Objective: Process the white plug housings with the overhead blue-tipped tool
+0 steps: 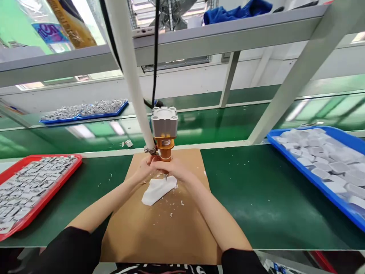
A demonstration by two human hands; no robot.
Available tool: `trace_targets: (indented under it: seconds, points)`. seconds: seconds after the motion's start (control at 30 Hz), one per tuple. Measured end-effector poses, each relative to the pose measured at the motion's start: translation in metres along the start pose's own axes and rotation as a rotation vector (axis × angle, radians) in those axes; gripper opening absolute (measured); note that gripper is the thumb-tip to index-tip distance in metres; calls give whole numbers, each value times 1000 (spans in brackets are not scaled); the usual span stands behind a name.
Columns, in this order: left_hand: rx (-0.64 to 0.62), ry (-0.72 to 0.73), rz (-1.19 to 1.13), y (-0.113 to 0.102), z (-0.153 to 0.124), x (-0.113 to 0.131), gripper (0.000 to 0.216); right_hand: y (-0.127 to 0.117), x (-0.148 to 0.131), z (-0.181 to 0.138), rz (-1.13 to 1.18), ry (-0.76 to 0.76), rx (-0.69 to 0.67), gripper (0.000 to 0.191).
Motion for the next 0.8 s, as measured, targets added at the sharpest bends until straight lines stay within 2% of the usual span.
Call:
trace_targets:
  seconds: [0.1,0.23,0.3,0.4,0.5,0.6,0.7,0.8]
  points:
    - [-90,37,-36,-11,-25,-22,33,7,-1,1,26,-15,36,26]
    - [-320,243,6,-17,-52,-39,48,16,-5,1,62,-29,32,25]
    - [-393,307,92,-18,-59,-38,50,19,-5,0,85,-55,32,22]
    - [-463,383,216,-19,-63,-23,43,22,-2,0,95,-100,18,19]
    - [-371,483,352,-20,-69,-8,40,22,2,-2,74,-151,18,20]
    - [-246,559,521,-18,-76,-6,37,23,3,-3,94,-213,2,22]
    - [-213,553,703,-12,-79,-15,41,26,1,-4,126,-262,18,28]
    - [-205,511,752,-9,-78,-21,41,27,-1,-3,142,-295,30,30]
Point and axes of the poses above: each hand's wrist, its own z-axis towards the middle knuckle, its own y-axis out of the palm, x = y × z, the point moved 2 cm from there along z, towards the middle knuckle
